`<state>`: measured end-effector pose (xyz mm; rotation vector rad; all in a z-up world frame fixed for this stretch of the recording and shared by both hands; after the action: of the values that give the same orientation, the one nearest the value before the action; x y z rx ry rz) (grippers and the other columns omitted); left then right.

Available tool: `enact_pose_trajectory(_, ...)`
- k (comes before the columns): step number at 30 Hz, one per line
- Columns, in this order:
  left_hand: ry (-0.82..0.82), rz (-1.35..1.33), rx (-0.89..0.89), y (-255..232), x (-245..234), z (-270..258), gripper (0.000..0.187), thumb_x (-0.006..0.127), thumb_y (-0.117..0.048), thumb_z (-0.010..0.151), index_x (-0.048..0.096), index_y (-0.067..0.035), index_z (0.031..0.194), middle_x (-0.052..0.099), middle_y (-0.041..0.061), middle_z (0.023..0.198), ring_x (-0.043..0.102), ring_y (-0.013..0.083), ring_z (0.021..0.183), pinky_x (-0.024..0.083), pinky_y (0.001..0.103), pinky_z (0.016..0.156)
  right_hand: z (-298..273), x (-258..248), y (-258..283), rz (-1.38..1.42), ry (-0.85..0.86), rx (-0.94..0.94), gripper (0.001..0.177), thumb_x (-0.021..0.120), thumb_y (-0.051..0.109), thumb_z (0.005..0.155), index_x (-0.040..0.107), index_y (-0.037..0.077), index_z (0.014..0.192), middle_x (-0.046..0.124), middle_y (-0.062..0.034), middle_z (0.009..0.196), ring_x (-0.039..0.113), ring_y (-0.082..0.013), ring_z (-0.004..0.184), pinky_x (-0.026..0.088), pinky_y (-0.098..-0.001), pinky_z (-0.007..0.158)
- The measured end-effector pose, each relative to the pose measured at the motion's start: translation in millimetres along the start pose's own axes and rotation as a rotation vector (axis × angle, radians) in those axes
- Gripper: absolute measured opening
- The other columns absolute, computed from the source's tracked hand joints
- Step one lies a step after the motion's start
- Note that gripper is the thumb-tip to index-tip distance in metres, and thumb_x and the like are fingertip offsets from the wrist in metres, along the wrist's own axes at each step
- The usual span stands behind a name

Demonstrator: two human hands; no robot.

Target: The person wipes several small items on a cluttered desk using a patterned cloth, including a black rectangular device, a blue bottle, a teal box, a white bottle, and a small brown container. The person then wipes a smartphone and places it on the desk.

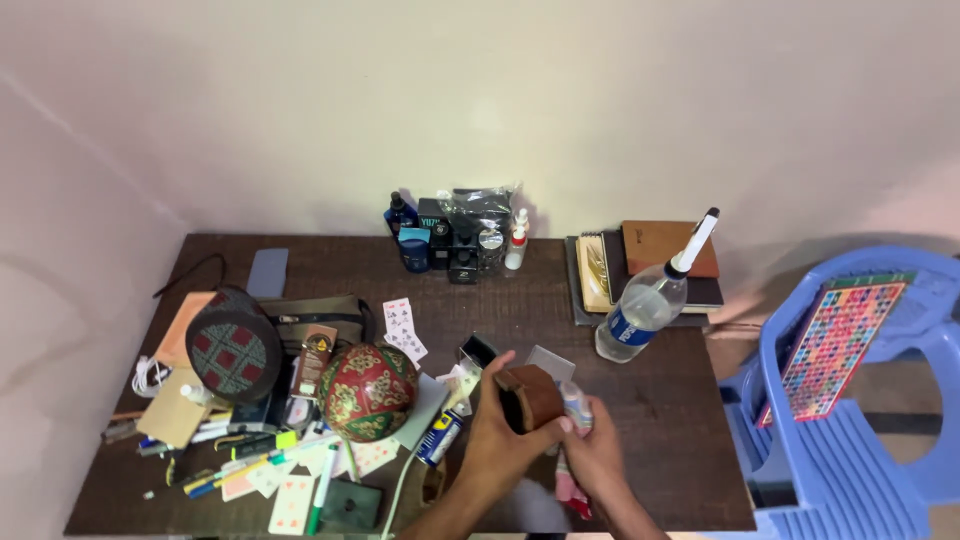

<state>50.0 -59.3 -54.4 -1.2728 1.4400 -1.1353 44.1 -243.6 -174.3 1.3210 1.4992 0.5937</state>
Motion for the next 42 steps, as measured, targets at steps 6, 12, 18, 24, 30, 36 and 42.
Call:
enact_pose_trajectory(6,-0.064,-0.120,-0.086,57,27,14,0.078,0.085,-0.019,0.068,0.049,-0.013,0.136,0.065,0.009,0.124,0.065,0.0199,0.110,0.054,0.034,0.097,69,-1,-161,-0.398,0.186,0.141,0.072,0.078,0.024,0.079,0.050,0.025,0.145,0.049,-0.0150,0.124,0.061,-0.0292,0.104,0.058,-0.0380,0.089)
enact_pose_trajectory(12,-0.225,-0.210,-0.256,63,43,10,0.073,0.087,-0.019,0.071,0.053,-0.012,0.135,0.067,0.012,0.120,0.070,0.0203,0.095,0.062,0.032,0.074,99,-2,-181,-0.300,0.395,-0.189,0.077,0.081,0.013,0.070,0.055,0.011,0.143,0.068,-0.0096,0.124,0.070,-0.0207,0.100,0.058,-0.0321,0.085)
enact_pose_trajectory(18,-0.371,0.052,-0.278,58,36,25,0.090,0.091,-0.039,0.068,0.047,-0.021,0.143,0.049,0.014,0.124,0.060,0.0275,0.112,0.061,0.040,0.085,53,-26,-37,0.409,0.368,-0.095,0.044,0.060,-0.008,0.088,0.064,-0.002,0.131,0.074,-0.0143,0.115,0.068,-0.0189,0.086,0.055,-0.0298,0.073)
enact_pose_trajectory(24,-0.387,-0.016,-0.185,44,28,74,0.089,0.090,-0.034,0.070,0.046,-0.014,0.145,0.048,0.016,0.126,0.059,0.0302,0.115,0.059,0.043,0.094,46,-9,64,0.500,0.419,-0.262,0.057,0.066,0.002,0.091,0.051,0.002,0.146,0.070,-0.0171,0.120,0.069,-0.0192,0.096,0.057,-0.0278,0.080)
enact_pose_trajectory(30,-0.198,-0.404,-0.338,38,21,124,0.064,0.061,-0.017,0.093,0.045,-0.016,0.155,0.046,0.014,0.134,0.067,0.0300,0.107,0.066,0.037,0.078,94,3,70,0.633,0.114,-0.101,0.054,0.058,0.014,0.096,0.052,-0.001,0.148,0.064,-0.0186,0.127,0.065,-0.0234,0.097,0.058,-0.0348,0.080)
enact_pose_trajectory(36,-0.241,-0.249,-0.351,93,-4,190,0.046,0.074,-0.016,0.089,0.063,-0.009,0.133,0.065,0.023,0.126,0.068,0.0342,0.111,0.068,0.043,0.078,167,25,35,0.671,-0.169,0.014,0.041,0.066,0.025,0.101,0.059,0.005,0.136,0.060,-0.0193,0.119,0.068,-0.0382,0.095,0.062,-0.0580,0.081)
enact_pose_trajectory(42,-0.278,-0.158,-0.403,162,1,262,0.045,0.076,-0.012,0.085,0.066,-0.004,0.129,0.068,0.027,0.121,0.071,0.0407,0.105,0.068,0.045,0.069,216,41,19,0.482,-0.244,0.032,0.034,0.073,0.021,0.098,0.067,0.009,0.130,0.058,-0.0204,0.120,0.063,-0.0386,0.106,0.060,-0.0634,0.080)
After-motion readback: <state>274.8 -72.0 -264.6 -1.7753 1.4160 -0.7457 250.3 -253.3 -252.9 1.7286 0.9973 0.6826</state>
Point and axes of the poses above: each hand's wrist, its own z-axis towards the middle knuckle, its own x-axis out of the palm, y = z × x, the point moved 8 cm from there along z, towards the middle knuckle
